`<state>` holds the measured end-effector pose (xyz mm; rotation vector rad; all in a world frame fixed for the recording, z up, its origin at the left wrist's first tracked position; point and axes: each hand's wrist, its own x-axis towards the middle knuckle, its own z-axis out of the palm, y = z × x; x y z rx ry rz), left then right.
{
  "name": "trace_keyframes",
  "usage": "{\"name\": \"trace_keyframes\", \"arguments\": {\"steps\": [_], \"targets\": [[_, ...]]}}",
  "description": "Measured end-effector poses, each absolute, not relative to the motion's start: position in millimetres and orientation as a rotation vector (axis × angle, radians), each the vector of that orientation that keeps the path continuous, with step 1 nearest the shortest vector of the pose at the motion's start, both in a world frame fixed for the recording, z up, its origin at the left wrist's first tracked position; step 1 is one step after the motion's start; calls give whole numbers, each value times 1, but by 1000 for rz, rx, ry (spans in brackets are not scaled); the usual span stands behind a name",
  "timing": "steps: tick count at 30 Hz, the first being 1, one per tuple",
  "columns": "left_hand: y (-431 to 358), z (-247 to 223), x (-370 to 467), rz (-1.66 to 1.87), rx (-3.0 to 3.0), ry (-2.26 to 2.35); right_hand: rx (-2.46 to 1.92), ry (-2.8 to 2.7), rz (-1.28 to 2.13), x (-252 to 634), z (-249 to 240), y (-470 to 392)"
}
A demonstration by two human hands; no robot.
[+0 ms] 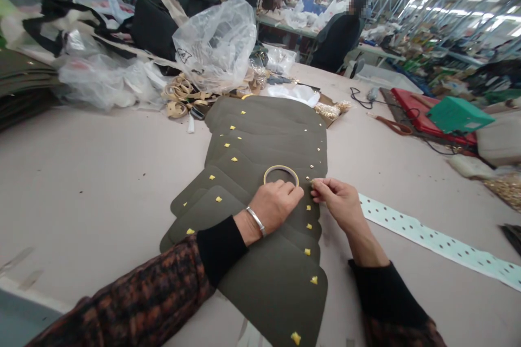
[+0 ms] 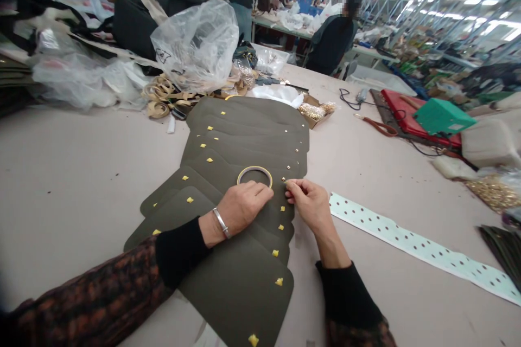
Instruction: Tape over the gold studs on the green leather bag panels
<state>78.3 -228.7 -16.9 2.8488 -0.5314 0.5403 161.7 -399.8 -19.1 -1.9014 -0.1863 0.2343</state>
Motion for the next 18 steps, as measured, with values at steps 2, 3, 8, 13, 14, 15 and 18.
{"name": "trace_keyframes", "arguments": {"steps": [2,3,8,13,14,15,18], "targets": [[-228,-20,81,444,2916,-568,-2043,-266,181,167,-23,-402],[-228,-21,81,409,2927,-580,-2112,-299,151,168,-24,-401],[-229,-19,81,330,2919,-571,-2359,-496,-64,167,-23,-394],[-228,-19,81,326,2894,-568,-2449,-677,-311,166,-22,-386],[-228,-19,81,326,2889,-568,-2467,-704,-347,166,-22,-385],[-228,-19,81,325,2885,-570,-2487,-727,-374,167,-23,-384],[-228,-20,81,329,2884,-572,-2533,-752,-387,170,-24,-381]]}}
